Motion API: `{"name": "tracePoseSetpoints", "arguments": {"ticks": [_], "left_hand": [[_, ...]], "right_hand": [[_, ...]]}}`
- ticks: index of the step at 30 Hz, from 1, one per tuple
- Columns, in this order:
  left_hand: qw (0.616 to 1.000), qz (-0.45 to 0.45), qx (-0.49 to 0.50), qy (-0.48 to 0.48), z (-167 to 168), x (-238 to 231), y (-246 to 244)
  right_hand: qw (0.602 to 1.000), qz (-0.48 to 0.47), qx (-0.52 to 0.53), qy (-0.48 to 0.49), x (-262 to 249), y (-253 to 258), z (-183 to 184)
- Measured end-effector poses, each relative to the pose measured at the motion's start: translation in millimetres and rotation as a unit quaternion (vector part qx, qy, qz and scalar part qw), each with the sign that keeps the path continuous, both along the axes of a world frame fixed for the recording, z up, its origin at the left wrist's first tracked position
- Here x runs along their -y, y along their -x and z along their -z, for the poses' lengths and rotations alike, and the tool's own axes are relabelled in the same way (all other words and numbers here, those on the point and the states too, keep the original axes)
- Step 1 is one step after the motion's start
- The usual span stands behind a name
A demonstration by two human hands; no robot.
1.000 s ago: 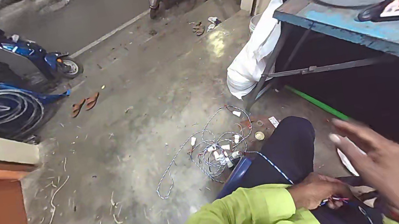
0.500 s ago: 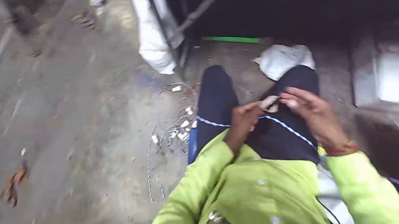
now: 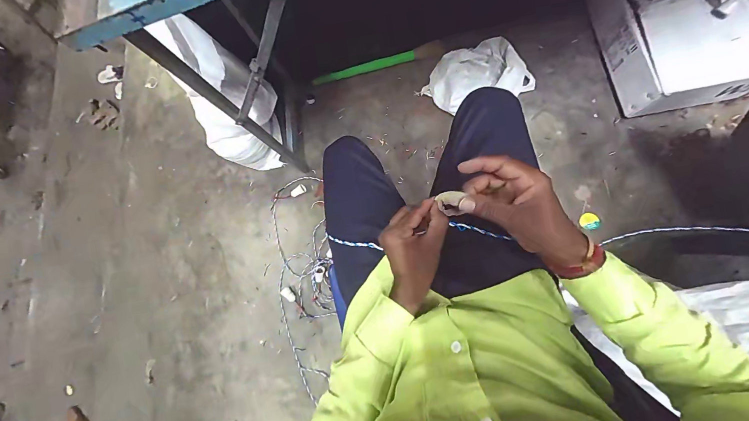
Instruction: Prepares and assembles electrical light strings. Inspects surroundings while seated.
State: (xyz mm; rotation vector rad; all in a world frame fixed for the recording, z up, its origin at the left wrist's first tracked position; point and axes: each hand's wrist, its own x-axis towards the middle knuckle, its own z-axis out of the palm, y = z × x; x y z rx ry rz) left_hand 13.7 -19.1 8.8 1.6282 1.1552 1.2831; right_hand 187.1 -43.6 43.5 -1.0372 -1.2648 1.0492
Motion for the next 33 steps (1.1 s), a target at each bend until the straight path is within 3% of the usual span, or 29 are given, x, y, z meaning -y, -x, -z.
{"name": "tracePoseSetpoints", "arguments": {"ticks": [2,5,9,13,19,22,26,30,33], "left_hand": [[0.999,-0.029,-0.034,-0.024,-6.9,3.5,-4.2],[0.995,-0.060,-0.065,-0.039,-9.0,2.6,-5.9],[0.997,-0.069,-0.036,-0.028,-1.9,-6.0,2.4],[0.992,-0.075,-0.051,-0.088,-1.7,-3.0,3.6],[0.995,-0.067,-0.045,-0.062,-1.5,-9.8,7.1],[0.999,0.006,0.035,0.005,-3.4,-7.4,8.7],[0.978,0.157,0.109,0.080,0.5,-12.4,15.2],[0.980,0.183,-0.017,0.076,0.2,-15.9,14.4],[0.977,0.179,-0.102,0.054,-4.2,-14.9,15.5]], "right_hand": [[0.990,0.001,0.106,-0.090,3.2,0.7,-6.3],[0.943,0.022,0.269,-0.196,1.2,1.8,-12.7],[0.896,0.121,0.400,-0.152,-0.1,15.6,-6.8],[0.869,0.212,0.432,-0.113,-14.8,24.3,2.8],[0.875,0.230,0.414,-0.101,-29.3,31.7,18.2],[0.906,0.214,0.357,-0.070,-24.5,23.7,15.0],[0.945,0.198,0.261,-0.015,-18.6,2.0,13.2],[0.977,0.171,0.126,0.023,-23.7,-8.5,16.4],[0.980,0.175,0.095,0.020,-27.1,-6.6,16.6]]}}
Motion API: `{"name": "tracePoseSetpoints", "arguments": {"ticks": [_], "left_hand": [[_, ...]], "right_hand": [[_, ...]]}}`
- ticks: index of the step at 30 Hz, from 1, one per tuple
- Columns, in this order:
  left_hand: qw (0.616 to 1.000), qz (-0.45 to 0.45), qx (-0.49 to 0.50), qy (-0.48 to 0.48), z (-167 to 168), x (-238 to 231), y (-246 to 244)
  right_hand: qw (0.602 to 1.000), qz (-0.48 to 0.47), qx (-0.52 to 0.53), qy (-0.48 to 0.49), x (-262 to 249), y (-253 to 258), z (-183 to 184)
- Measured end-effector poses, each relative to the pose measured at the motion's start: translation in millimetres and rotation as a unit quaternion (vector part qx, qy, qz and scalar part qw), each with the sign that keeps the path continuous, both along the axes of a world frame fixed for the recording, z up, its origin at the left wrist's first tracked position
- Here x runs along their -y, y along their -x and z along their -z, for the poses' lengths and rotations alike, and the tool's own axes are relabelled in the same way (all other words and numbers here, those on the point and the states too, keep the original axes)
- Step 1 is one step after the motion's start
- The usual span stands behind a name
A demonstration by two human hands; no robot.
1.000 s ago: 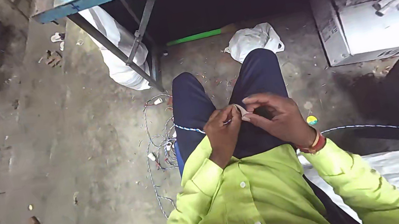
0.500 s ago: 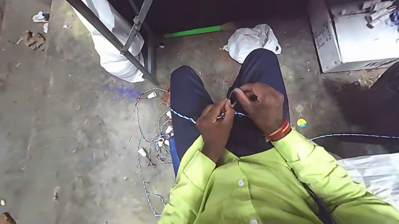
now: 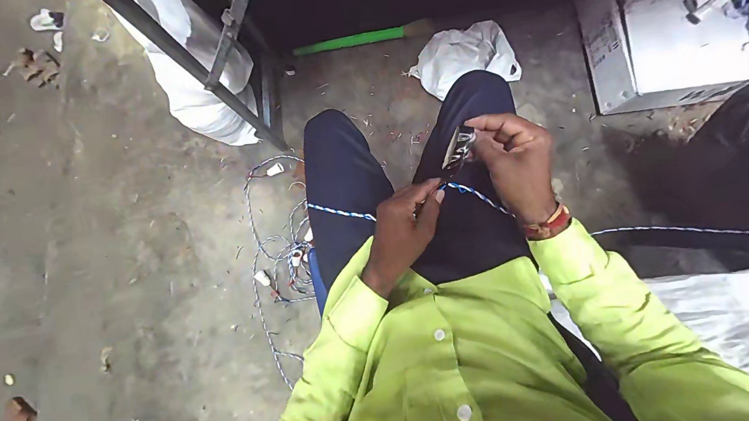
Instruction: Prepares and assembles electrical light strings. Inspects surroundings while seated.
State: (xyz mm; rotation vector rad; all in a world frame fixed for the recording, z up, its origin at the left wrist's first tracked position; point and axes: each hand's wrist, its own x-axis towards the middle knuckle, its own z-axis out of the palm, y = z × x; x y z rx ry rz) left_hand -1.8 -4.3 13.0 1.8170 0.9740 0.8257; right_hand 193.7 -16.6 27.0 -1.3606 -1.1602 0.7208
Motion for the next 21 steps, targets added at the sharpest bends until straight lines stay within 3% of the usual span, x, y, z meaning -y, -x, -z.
{"name": "tracePoseSetpoints", "arguments": {"ticks": [3,7,13,17,21], "left_hand": [[0.997,0.012,-0.068,-0.023,-7.7,2.5,3.9],[0.996,0.027,-0.021,0.082,-20.9,7.0,10.8],[0.966,0.000,0.093,0.240,-23.6,6.3,16.3],[0.935,-0.044,0.177,0.304,-22.9,0.2,11.6],[0.924,-0.032,0.199,0.325,-38.0,3.9,16.6]], "right_hand": [[0.998,0.008,-0.054,-0.010,-9.2,-0.4,3.0],[0.995,-0.013,-0.085,0.050,-13.5,0.3,1.2],[0.989,0.011,0.138,-0.059,17.7,7.3,-31.2],[0.954,-0.032,0.294,-0.039,43.4,18.8,-30.9],[0.975,-0.072,0.211,0.010,42.6,23.3,-14.7]]}}
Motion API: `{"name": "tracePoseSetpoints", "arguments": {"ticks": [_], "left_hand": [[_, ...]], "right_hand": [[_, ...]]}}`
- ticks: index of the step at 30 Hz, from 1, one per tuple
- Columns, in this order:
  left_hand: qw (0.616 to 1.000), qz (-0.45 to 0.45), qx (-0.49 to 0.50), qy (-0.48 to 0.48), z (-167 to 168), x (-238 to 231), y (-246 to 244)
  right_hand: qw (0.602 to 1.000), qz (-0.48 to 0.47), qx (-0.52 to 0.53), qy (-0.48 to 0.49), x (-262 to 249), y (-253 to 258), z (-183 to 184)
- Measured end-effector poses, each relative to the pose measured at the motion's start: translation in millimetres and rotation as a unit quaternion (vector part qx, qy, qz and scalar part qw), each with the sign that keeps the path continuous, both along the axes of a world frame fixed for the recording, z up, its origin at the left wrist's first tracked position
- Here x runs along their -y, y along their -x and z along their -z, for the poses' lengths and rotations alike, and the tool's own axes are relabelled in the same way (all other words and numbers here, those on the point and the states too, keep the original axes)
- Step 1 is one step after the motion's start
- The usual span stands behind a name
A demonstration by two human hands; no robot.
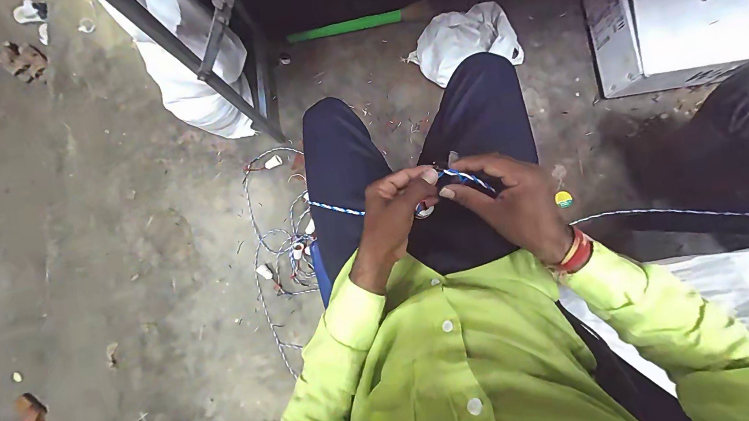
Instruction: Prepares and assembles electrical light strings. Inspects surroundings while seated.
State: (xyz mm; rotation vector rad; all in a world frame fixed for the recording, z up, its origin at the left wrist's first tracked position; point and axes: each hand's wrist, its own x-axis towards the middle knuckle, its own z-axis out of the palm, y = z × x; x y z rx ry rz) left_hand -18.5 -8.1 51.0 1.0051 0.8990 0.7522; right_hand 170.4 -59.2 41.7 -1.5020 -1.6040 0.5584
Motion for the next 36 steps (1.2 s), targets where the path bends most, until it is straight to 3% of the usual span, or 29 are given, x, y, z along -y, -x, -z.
{"name": "tracePoseSetpoints", "arguments": {"ticks": [4,10,14,16,18,20,22,23,24,26,28,29,32,34,36], "left_hand": [[0.999,-0.018,0.023,-0.014,2.3,-6.5,-1.2],[0.999,-0.034,-0.004,-0.007,3.0,-4.5,-7.4],[0.998,-0.048,-0.019,-0.044,3.2,-1.0,-10.7],[0.996,-0.050,-0.023,-0.069,1.5,0.0,-11.6],[0.995,-0.050,-0.010,-0.088,-0.6,0.8,-11.2],[0.995,-0.050,0.024,-0.083,-1.6,0.7,-10.4],[0.995,-0.052,0.045,-0.067,-2.3,0.2,-10.1],[0.995,-0.052,0.052,-0.061,-2.0,-0.1,-10.2],[0.995,-0.054,0.054,-0.057,-1.6,-0.1,-10.3],[0.995,-0.064,0.039,-0.059,-2.2,-0.8,-10.3],[0.995,-0.073,0.016,-0.072,-3.1,-1.7,-8.6],[0.993,-0.079,0.005,-0.083,-3.6,-2.4,-7.6],[0.988,-0.095,-0.028,-0.118,-3.2,-2.6,-6.2],[0.982,-0.102,-0.050,-0.150,0.8,-0.9,-6.0],[0.975,-0.105,-0.055,-0.190,6.2,-1.4,-7.8]], "right_hand": [[0.996,0.015,-0.056,-0.062,-4.9,5.5,1.9],[0.990,0.022,0.034,-0.131,-6.7,2.7,2.7],[0.995,-0.042,0.063,-0.067,-8.6,-7.9,-1.6],[0.995,-0.078,-0.051,0.024,-8.1,-8.6,-6.6],[0.945,-0.109,-0.258,0.169,-7.1,-5.6,-13.7],[0.845,-0.133,-0.438,0.276,-8.2,-3.5,-16.5],[0.781,-0.145,-0.509,0.331,-11.8,-2.8,-16.1],[0.776,-0.143,-0.513,0.338,-13.0,-2.8,-15.4],[0.791,-0.137,-0.495,0.333,-13.1,-3.1,-14.9],[0.872,-0.091,-0.397,0.272,-10.3,-2.2,-16.4],[0.958,-0.026,-0.252,0.133,-3.7,0.9,-12.6],[0.979,0.003,-0.197,0.051,-1.3,1.9,-9.6],[0.984,0.023,-0.134,-0.114,5.5,6.3,-11.0],[0.983,-0.013,-0.135,-0.125,13.4,15.1,-16.3],[0.986,-0.032,-0.150,-0.069,18.1,26.2,-17.4]]}}
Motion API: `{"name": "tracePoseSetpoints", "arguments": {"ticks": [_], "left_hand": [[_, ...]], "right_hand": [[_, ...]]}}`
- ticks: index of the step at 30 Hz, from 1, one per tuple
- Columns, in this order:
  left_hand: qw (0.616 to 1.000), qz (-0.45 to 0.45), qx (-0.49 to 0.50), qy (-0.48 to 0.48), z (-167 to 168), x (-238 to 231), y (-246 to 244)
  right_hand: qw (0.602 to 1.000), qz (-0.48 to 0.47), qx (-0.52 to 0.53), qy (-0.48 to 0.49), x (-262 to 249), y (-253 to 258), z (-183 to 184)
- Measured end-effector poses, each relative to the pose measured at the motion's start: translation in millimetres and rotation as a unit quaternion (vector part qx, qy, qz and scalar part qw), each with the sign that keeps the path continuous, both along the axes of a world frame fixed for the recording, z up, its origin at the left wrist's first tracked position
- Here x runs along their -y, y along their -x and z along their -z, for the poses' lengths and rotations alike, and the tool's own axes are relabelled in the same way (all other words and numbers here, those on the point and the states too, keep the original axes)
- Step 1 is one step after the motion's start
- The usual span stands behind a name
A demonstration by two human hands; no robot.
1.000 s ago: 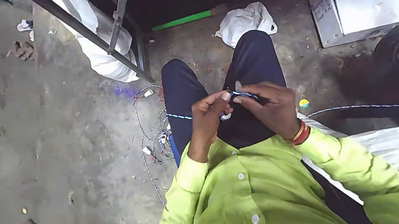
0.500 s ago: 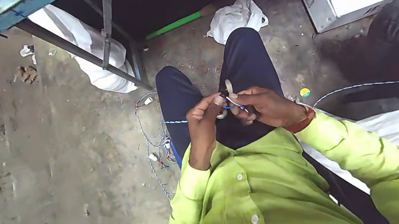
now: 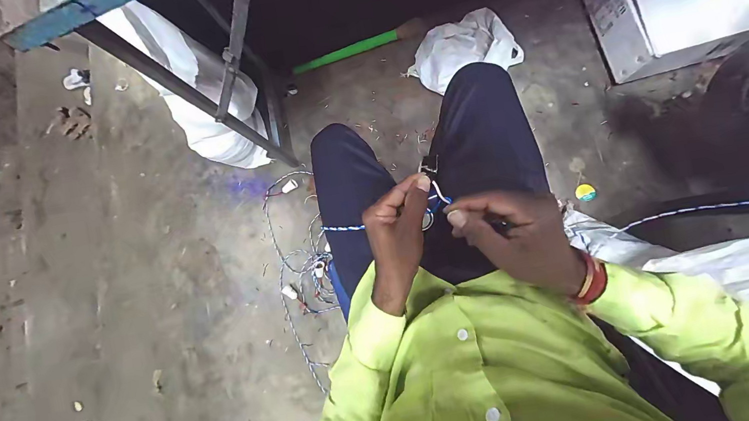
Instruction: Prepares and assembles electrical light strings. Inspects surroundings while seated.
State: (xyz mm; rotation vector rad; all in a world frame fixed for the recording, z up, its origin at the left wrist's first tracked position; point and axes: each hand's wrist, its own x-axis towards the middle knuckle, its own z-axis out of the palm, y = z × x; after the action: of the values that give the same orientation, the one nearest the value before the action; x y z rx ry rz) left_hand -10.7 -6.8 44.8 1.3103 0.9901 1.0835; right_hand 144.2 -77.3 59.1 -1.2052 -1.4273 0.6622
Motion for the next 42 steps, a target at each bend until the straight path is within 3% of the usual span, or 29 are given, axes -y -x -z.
{"name": "tracePoseSetpoints", "arguments": {"ticks": [4,8,13,15,17,20,25,33,38,42], "left_hand": [[0.996,-0.031,-0.032,-0.074,4.1,2.4,-3.9],[0.989,-0.047,-0.071,-0.118,7.9,1.5,-2.9],[0.995,-0.022,-0.054,-0.083,4.6,3.5,-5.9],[0.998,-0.009,-0.031,-0.053,0.5,4.2,-6.4],[0.999,-0.010,-0.018,-0.033,-3.7,4.5,-6.7],[1.000,-0.015,0.004,-0.026,-8.0,5.3,-7.6],[1.000,0.004,0.014,-0.021,-4.4,7.3,-11.4],[1.000,0.002,-0.014,-0.010,-7.4,2.8,-6.1],[0.995,0.011,-0.088,-0.034,-10.1,-1.2,1.5],[0.988,-0.004,-0.141,-0.064,-6.4,-4.5,7.7]], "right_hand": [[0.990,0.003,-0.078,0.120,0.8,16.1,6.4],[0.980,0.000,-0.149,0.129,6.2,25.0,12.0],[0.933,-0.030,-0.258,0.251,6.2,27.8,26.2],[0.897,0.005,-0.335,0.287,-5.0,30.1,25.1],[0.890,0.043,-0.367,0.268,-12.7,31.8,27.3],[0.921,0.083,-0.349,0.150,-15.7,32.8,39.8],[0.897,0.072,-0.431,0.069,-16.7,27.0,39.9],[0.963,0.097,-0.249,0.024,-16.1,27.6,47.6],[0.970,0.110,-0.193,0.102,-14.8,28.3,48.3],[0.970,0.111,-0.194,0.100,-13.3,29.9,49.5]]}}
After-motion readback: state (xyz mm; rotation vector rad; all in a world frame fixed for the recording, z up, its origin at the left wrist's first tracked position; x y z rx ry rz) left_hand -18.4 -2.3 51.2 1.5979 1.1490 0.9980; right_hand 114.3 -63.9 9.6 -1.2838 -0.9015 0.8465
